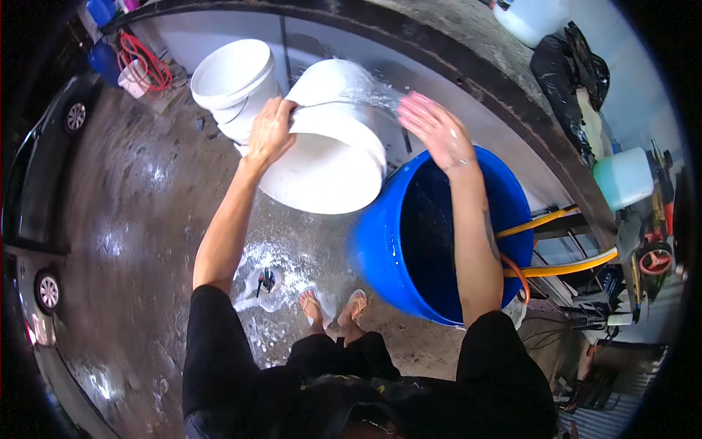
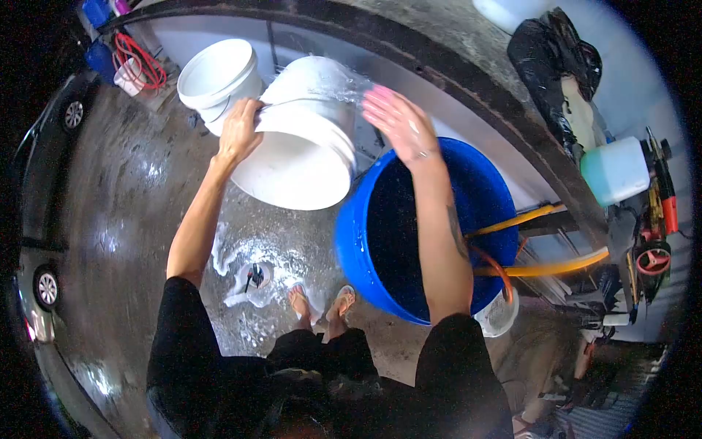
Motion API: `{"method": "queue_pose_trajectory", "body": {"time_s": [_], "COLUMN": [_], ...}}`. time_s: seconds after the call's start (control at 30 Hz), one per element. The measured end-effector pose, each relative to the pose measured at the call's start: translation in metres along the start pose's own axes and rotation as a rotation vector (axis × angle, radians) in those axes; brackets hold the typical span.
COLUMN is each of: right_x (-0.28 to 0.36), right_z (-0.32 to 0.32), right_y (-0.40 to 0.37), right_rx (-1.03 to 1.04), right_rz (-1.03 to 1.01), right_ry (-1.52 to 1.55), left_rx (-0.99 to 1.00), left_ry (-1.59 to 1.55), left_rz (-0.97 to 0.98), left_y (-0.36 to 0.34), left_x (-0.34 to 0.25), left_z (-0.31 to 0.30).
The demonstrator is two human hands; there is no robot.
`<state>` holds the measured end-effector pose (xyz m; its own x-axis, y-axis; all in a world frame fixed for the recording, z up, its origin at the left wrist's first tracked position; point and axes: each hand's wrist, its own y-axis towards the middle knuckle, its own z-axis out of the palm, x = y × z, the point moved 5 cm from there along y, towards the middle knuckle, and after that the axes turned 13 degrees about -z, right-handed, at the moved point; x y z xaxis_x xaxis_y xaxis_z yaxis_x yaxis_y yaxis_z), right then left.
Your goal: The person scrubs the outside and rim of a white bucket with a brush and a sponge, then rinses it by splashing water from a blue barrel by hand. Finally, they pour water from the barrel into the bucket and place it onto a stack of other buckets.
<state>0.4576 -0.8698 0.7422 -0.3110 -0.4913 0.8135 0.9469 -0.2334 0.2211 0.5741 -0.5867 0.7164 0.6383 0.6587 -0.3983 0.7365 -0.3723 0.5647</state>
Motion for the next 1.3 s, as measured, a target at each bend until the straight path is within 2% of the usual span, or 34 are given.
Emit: {"method": "queue_pose_trajectory", "body": {"time_s": [0.03, 0.07, 0.1, 0.13, 0.17, 0.23, 0.27, 0.3, 0.33, 0.37, 0.43, 0.47, 0.5, 0.53, 0.6, 0.63, 0.7, 0.73, 0.77, 0.83, 0.9, 0.93, 0.97, 1.03, 1.07, 1.17, 1.2, 1.23, 1.27, 1.3], "right_x": [0.000, -0.001, -0.012, -0.016, -0.029, -0.065, -0.081, -0.104, -0.115, -0.123, -0.157, -0.168, -0.166, -0.167, -0.172, -0.135, -0.117, -0.081, -0.058, -0.015, 0.002, 0.008, 0.009, 0.004, -0.012, -0.077, -0.098, -0.121, -0.117, -0.138], "right_z": [-0.022, -0.047, -0.098, -0.122, -0.160, -0.235, -0.267, -0.311, -0.325, -0.341, -0.413, -0.433, -0.432, -0.431, -0.423, -0.337, -0.299, -0.242, -0.195, -0.101, -0.055, -0.046, -0.047, -0.066, -0.099, -0.218, -0.252, -0.289, -0.286, -0.318], "right_y": [-0.015, -0.035, -0.054, -0.079, -0.105, -0.163, -0.192, -0.222, -0.251, -0.284, -0.345, -0.375, -0.380, -0.364, -0.337, -0.288, -0.216, -0.173, -0.137, -0.091, -0.065, -0.057, -0.059, -0.067, -0.078, -0.142, -0.171, -0.200, -0.232, -0.264], "right_rx": [0.011, -0.186, -0.219, -0.453, -0.582, -0.696, -0.768, -0.811, -0.974, -1.037, -0.897, -1.048, -1.195, -1.180, -0.995, -0.846, -0.553, -0.662, -0.519, -0.220, -0.128, -0.091, -0.089, -0.212, -0.300, -0.647, -0.763, -0.834, -0.976, -1.017], "right_rz": [-0.025, 0.025, 0.008, 0.075, 0.148, 0.382, 0.421, 0.434, 0.575, 0.636, 0.561, 0.613, 0.659, 0.654, 0.686, 0.613, 0.356, 0.376, 0.419, 0.432, 0.309, 0.252, 0.246, 0.183, 0.186, 0.310, 0.392, 0.478, 0.444, 0.517], "right_ry": [0.033, -0.043, 0.014, -0.061, -0.039, 0.097, 0.048, 0.079, 0.180, 0.100, 0.021, -0.068, -0.161, -0.158, -0.124, 0.025, 0.501, 0.306, 0.354, 0.393, 0.261, 0.229, 0.226, 0.183, 0.151, 0.178, 0.216, 0.242, 0.004, 0.079], "left_rx": [-0.017, -0.015, -0.008, -0.006, -0.006, 0.076, 0.168, 0.164, 0.250, 0.336, 0.371, 0.501, 0.626, 0.502, 0.512, 0.538, 0.491, 0.459, 0.422, 0.437, 0.307, 0.317, 0.385, 0.296, 0.276, 0.304, 0.216, 0.218, 0.215, 0.213], "left_ry": [0.005, 0.010, 0.024, 0.039, 0.046, 0.024, 0.029, 0.038, 0.066, 0.094, 0.089, -0.032, -0.157, -0.262, -0.281, -0.300, -0.350, -0.345, -0.342, -0.399, -0.445, -0.351, -0.353, -0.581, -0.736, -0.628, -0.617, -0.615, -0.591, -0.564], "left_rz": [-0.016, -0.030, -0.139, -0.244, -0.253, -0.499, -0.622, -0.630, -0.719, -0.814, -0.821, -0.869, -0.911, -0.987, -1.046, -1.097, -1.140, -1.164, -1.185, -1.141, -1.105, -1.123, -1.140, -1.029, -0.920, -0.977, -0.809, -0.808, -0.751, -0.695], "left_y": [0.002, 0.004, 0.005, 0.008, 0.010, 0.013, 0.016, 0.019, 0.021, 0.020, 0.022, 0.017, 0.016, 0.011, 0.011, 0.008, 0.008, 0.008, 0.013, 0.016, 0.018, 0.021, 0.023, 0.026, 0.029, 0.038, 0.045, 0.047, 0.051, 0.054], "left_x": [0.000, 0.000, 0.004, 0.009, 0.006, 0.012, 0.019, 0.021, 0.028, 0.034, 0.037, 0.051, 0.052, 0.037, 0.055, 0.064, 0.072, 0.081, 0.082, 0.046, 0.020, 0.017, 0.014, -0.026, -0.017, -0.032, -0.021, -0.024, -0.033, -0.042], "left_z": [0.003, 0.008, 0.014, 0.018, 0.020, 0.025, 0.031, 0.034, 0.041, 0.045, 0.039, 0.050, 0.052, 0.038, 0.047, 0.056, 0.071, 0.083, 0.090, 0.090, 0.091, 0.096, 0.104, 0.083, 0.098, 0.089, 0.105, 0.103, 0.096, 0.088]}}
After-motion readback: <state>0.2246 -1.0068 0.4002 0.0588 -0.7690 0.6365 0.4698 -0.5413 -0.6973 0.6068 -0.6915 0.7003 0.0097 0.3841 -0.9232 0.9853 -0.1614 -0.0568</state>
